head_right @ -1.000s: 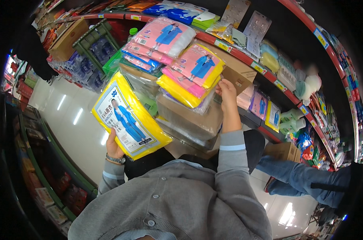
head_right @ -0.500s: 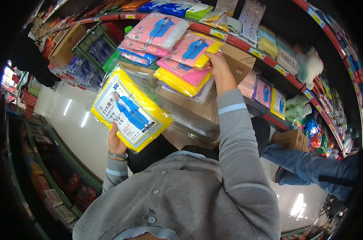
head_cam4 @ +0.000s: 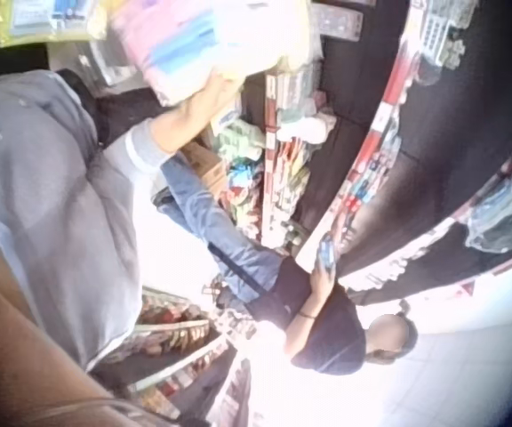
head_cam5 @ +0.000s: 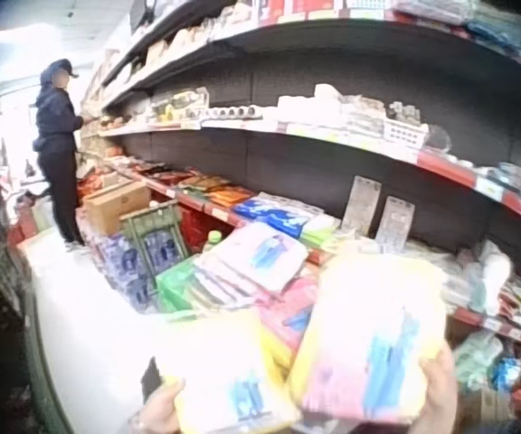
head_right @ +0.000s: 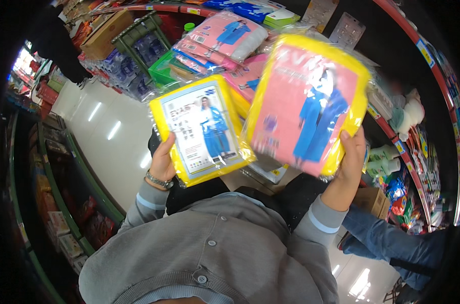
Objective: The person organizes packaged goods on lower store shelves, picking up items, wiping them with a cloth, and placing them back in neat stacks. The person handles multiple colorful packages and a small cardboard box, arranging them methodically.
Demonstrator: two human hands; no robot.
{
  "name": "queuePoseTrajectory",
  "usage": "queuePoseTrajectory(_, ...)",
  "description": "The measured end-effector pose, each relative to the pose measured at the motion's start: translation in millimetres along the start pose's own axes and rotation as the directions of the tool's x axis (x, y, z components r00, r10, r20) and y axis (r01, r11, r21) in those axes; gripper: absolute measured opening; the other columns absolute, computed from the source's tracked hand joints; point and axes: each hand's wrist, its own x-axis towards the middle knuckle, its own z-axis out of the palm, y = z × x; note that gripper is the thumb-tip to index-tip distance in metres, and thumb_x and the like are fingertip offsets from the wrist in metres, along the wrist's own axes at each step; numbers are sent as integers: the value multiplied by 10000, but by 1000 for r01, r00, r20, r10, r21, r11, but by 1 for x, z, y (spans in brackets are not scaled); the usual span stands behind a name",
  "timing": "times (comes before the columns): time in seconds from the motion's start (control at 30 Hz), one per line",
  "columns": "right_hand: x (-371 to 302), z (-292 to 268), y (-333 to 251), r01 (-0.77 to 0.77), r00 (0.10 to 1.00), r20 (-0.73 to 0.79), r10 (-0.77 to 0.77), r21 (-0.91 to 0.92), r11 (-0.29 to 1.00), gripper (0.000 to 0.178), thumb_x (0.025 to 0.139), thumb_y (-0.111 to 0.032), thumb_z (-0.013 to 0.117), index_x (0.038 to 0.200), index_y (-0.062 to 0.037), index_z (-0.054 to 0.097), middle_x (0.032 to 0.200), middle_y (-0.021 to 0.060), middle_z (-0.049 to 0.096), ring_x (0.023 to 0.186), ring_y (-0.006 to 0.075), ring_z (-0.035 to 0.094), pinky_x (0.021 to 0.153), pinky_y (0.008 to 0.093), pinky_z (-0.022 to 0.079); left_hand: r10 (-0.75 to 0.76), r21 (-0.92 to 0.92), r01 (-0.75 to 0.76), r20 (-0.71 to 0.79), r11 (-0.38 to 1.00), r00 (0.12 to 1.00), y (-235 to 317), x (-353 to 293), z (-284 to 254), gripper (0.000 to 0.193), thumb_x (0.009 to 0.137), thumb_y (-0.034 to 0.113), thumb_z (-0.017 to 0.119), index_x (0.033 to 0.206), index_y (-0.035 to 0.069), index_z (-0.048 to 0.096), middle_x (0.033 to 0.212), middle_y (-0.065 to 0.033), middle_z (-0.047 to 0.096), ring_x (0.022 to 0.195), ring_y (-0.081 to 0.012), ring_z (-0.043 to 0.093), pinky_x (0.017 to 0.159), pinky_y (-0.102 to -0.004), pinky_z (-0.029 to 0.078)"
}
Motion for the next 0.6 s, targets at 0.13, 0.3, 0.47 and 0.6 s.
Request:
queuePoseTrajectory(0.13, -13, 13, 55, -185, 965, 171, 197, -81, 979, 449, 915, -81, 571, 1345, -15, 458, 1151, 66, 610, 986, 124, 602, 859, 266, 496, -92, -80, 100, 106, 992, 990, -11, 6, 19, 449, 1023, 274, 412, 1383, 7, 382, 1355, -146, 510, 1224, -273, 529, 1029, -422, 435)
queuePoseTrajectory(0.3, -15, 56, 104, -3, 922, 362, 137, -348, 937, 257, 958, -141, 545, 1146, 31, 572, 1424, 119, 408, 1292, 204, 393, 1054, 324, 309, -71, -104, 84, 126, 991, 989, -22, 0, 18, 470, 1032, 305, 341, 1396, 10, 378, 1369, -152, 499, 1232, -287, 520, 1042, -427, 421)
queuePoseTrajectory(0.47, -30, 72, 126, -240, 890, 347, 297, -200, 950, 183, 965, -119, 541, 1107, -5, 562, 1188, 34, 525, 1074, 99, 485, 917, 246, 389, 32, -132, -9, 169, 991, 985, -25, -8, 1, 540, 1024, 388, 323, 1409, 13, 366, 1396, -165, 473, 1247, -301, 503, 1049, -441, 411)
queuePoseTrajectory(0.6, -31, 73, 142, -118, 914, 336, 228, -317, 941, 119, 966, -119, 542, 1039, -26, 554, 969, -30, 535, 874, 49, 475, 784, 206, 395, 43, -88, -38, 60, 995, 997, -14, -25, 32, 635, 996, 492, 366, 1418, 18, 346, 1396, -146, 472, 1241, -281, 505, 1022, -417, 434)
